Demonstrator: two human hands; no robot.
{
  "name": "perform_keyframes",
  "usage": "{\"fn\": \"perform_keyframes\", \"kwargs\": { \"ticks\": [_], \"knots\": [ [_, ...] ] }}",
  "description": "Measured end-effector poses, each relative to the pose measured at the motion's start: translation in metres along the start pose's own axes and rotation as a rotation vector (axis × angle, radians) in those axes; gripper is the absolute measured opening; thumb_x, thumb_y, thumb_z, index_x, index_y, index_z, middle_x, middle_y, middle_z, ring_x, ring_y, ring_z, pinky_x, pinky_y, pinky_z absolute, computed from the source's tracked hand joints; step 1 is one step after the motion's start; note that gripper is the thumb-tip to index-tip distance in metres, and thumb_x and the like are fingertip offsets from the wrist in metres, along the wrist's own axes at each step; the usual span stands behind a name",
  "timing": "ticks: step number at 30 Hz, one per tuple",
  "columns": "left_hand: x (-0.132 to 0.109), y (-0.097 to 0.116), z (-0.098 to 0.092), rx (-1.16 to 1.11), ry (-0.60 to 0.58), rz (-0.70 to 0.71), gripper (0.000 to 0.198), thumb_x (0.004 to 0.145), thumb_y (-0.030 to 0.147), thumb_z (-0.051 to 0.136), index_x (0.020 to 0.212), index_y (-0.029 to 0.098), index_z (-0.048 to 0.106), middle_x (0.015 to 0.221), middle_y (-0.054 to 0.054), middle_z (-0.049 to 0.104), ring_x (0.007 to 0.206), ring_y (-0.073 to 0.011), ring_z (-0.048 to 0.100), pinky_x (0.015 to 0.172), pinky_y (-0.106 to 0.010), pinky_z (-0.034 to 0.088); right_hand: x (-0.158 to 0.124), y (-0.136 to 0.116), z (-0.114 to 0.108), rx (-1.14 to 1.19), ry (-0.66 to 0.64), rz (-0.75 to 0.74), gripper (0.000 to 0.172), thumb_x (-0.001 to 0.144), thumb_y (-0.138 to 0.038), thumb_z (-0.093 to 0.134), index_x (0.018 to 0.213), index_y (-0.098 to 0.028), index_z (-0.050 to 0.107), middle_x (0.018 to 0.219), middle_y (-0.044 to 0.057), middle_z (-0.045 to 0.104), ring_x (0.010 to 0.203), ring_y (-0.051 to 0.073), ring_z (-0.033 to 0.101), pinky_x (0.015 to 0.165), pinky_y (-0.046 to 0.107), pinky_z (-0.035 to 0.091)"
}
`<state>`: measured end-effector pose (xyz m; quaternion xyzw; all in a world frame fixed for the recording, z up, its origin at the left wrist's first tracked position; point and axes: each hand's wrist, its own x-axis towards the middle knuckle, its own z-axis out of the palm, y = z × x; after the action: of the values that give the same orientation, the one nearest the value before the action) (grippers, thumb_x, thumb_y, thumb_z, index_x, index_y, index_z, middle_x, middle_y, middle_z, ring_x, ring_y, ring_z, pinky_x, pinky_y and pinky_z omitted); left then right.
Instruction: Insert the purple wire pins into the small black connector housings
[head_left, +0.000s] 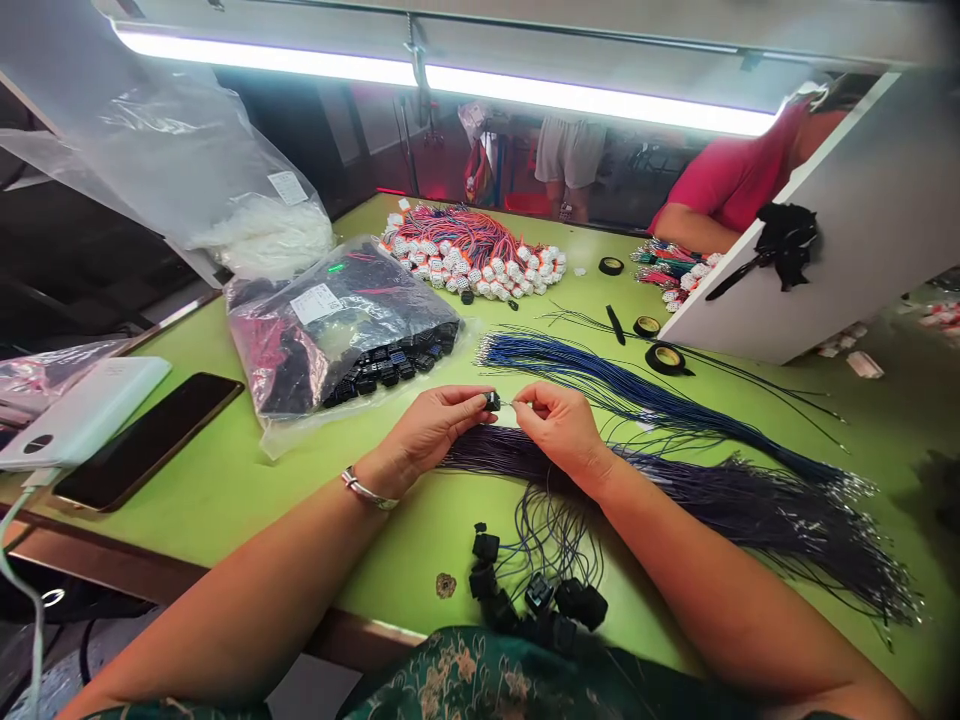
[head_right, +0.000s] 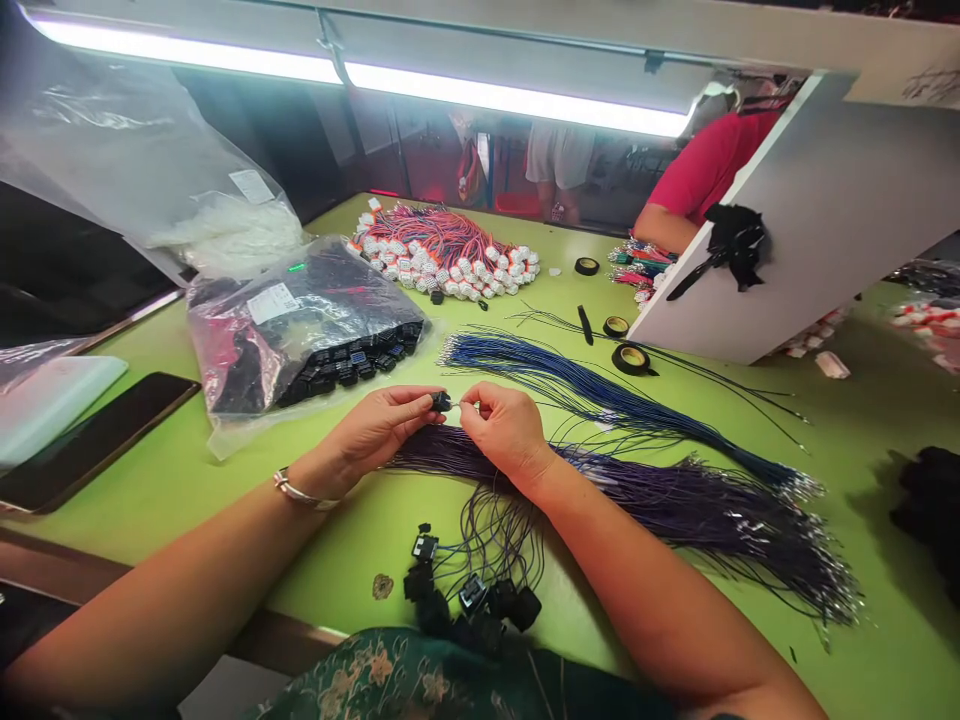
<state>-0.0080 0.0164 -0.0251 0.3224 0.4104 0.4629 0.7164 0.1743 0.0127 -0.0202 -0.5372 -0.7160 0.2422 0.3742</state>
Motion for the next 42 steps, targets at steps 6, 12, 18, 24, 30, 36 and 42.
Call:
{"fn": "perform_keyframes", "kwargs": {
  "ticks": [6, 12, 18, 24, 30, 36, 42],
  "knots": [
    [0.0, -0.002, 0.0, -0.014, 0.01, 0.017, 0.027, 0.06, 0.017, 0.084, 0.085, 0.012, 0.076, 0.081, -0.005, 0.075, 0.069, -0.0131, 0.068, 0.077, -0.026, 0.055, 0.0, 0.002, 0.001, -0.023, 0.005, -0.01, 0.015, 0.078, -0.027, 0.056, 0.071, -0.019, 0.067, 0.051, -0.004, 0.052, 0.047, 0.009, 0.04, 0.049, 0.024, 0.028],
    [0.002, -0.001, -0.002, -0.014, 0.035, 0.013, 0.023, 0.062, 0.018, 0.083, 0.083, 0.013, 0.076, 0.078, -0.005, 0.073, 0.065, -0.0124, 0.067, 0.074, -0.027, 0.055, 0.0, 0.003, 0.001, -0.033, 0.016, -0.029, 0.016, 0.079, -0.027, 0.056, 0.072, -0.019, 0.067, 0.052, -0.003, 0.053, 0.048, 0.01, 0.042, 0.05, 0.024, 0.03],
    [0.001, -0.002, -0.003, -0.034, -0.032, 0.039, 0.021, 0.066, 0.02, 0.081, 0.085, 0.013, 0.074, 0.084, -0.006, 0.073, 0.077, -0.0149, 0.069, 0.083, -0.029, 0.052, -0.001, -0.001, 0.001, -0.015, 0.001, -0.043, 0.015, 0.078, -0.025, 0.056, 0.07, -0.019, 0.066, 0.051, -0.004, 0.051, 0.046, 0.009, 0.039, 0.049, 0.024, 0.028],
    [0.0, 0.0, -0.001, -0.052, -0.013, 0.03, 0.024, 0.061, 0.015, 0.083, 0.083, 0.015, 0.074, 0.081, -0.003, 0.072, 0.076, -0.0127, 0.067, 0.08, -0.027, 0.052, -0.004, -0.002, 0.002, -0.039, -0.035, -0.08, 0.014, 0.078, -0.024, 0.056, 0.07, -0.019, 0.067, 0.051, -0.004, 0.052, 0.047, 0.008, 0.039, 0.05, 0.023, 0.027],
    [-0.003, 0.003, 0.0, 0.077, -0.047, 0.042, 0.032, 0.062, 0.019, 0.082, 0.093, 0.012, 0.075, 0.085, -0.009, 0.075, 0.076, -0.0164, 0.066, 0.073, -0.028, 0.051, -0.003, 0.0, 0.002, -0.066, -0.015, -0.098, 0.014, 0.078, -0.022, 0.055, 0.07, -0.02, 0.067, 0.056, -0.004, 0.057, 0.049, 0.009, 0.042, 0.051, 0.023, 0.029],
    [-0.002, -0.003, -0.002, 0.239, -0.008, 0.171, 0.036, 0.064, 0.023, 0.081, 0.098, 0.016, 0.074, 0.082, -0.007, 0.075, 0.071, -0.0162, 0.067, 0.07, -0.028, 0.05, -0.002, -0.001, -0.001, -0.131, 0.011, -0.12, 0.013, 0.078, -0.022, 0.056, 0.072, -0.02, 0.067, 0.058, -0.002, 0.059, 0.053, 0.01, 0.047, 0.053, 0.023, 0.031],
    [0.002, -0.008, -0.005, 0.146, -0.027, 0.162, 0.038, 0.06, 0.022, 0.084, 0.095, 0.015, 0.074, 0.088, -0.009, 0.076, 0.081, -0.0191, 0.069, 0.082, -0.032, 0.05, -0.002, -0.002, -0.002, -0.114, 0.028, -0.109, 0.015, 0.08, -0.024, 0.055, 0.071, -0.02, 0.067, 0.058, -0.001, 0.059, 0.053, 0.011, 0.047, 0.054, 0.023, 0.032]
  ]
}}
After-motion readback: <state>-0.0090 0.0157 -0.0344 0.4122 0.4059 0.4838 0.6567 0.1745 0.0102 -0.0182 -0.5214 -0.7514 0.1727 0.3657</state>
